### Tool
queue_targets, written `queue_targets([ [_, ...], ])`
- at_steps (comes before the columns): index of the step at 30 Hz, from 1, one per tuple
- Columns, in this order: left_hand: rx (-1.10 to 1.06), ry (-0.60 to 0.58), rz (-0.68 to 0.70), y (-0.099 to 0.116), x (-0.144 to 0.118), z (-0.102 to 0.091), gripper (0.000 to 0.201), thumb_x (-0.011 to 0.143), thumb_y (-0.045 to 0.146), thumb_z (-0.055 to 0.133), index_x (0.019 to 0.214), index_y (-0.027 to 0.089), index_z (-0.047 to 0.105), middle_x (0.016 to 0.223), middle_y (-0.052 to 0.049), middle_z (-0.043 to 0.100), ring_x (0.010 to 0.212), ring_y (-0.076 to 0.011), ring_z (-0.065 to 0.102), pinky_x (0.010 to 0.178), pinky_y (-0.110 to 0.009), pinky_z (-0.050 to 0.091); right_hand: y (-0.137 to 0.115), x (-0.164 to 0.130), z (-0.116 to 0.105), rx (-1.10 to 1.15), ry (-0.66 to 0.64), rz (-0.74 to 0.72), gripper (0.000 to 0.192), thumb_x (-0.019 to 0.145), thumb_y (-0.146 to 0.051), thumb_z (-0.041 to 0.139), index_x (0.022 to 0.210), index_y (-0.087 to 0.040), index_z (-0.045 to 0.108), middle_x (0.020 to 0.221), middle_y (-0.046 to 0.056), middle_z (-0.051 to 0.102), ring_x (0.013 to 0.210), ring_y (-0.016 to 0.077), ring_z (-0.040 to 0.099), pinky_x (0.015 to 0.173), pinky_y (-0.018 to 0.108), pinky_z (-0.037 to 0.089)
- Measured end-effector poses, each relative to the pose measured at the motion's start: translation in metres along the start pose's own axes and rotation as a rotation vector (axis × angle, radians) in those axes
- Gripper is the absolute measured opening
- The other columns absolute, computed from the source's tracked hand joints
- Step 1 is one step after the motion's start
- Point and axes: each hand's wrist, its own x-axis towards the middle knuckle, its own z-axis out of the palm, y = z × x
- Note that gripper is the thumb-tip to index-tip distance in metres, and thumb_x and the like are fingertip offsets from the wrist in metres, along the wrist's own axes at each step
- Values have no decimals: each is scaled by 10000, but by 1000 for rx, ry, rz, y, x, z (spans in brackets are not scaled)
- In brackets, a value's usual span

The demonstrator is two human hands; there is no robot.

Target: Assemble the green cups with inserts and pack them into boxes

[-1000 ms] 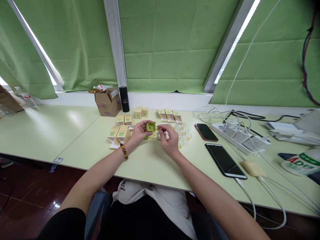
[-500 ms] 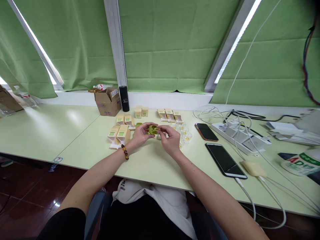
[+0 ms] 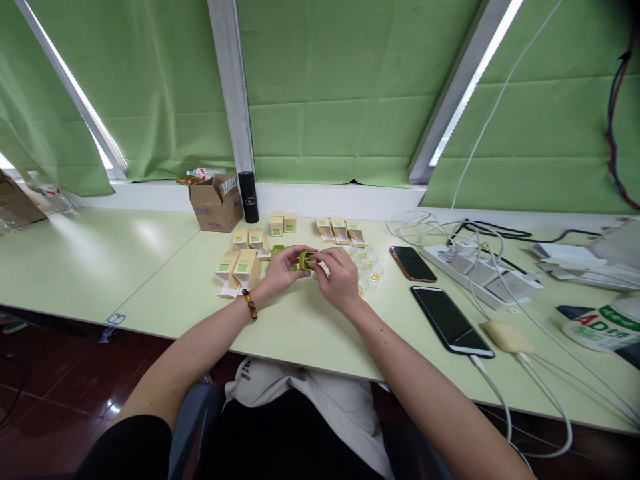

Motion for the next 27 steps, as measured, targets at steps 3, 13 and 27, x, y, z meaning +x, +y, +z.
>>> queue_targets([
  [3, 5, -6, 3, 0, -1, 0, 508, 690, 104, 873, 1181, 169, 761, 1221, -125, 764, 1140, -255, 711, 1020, -402, 569, 1, 0, 0, -50, -20, -30, 166, 1017, -224, 592, 989, -245, 754, 905, 80, 731, 854, 249, 626, 743, 399, 499],
  [13, 49, -29, 24, -1, 0, -1, 496, 699, 128, 881, 1183, 173, 782, 1225, -121, 774, 1159, -265, 717, 1040, -409, 566, 2, -2, 2, -102, -27, -73, 179, 1017, -192, 580, 957, -231, 744, 867, 72, 723, 827, 235, 612, 720, 384, 452],
  [27, -46, -24, -44, -6, 2, -6, 613, 629, 149, 960, 1198, 168, 732, 1216, -137, 775, 1167, -292, 725, 980, -408, 589, 4, -1, 1, 41, -38, -23, 171, 1012, -241, 604, 992, -259, 772, 806, 53, 682, 777, 219, 639, 694, 374, 512],
])
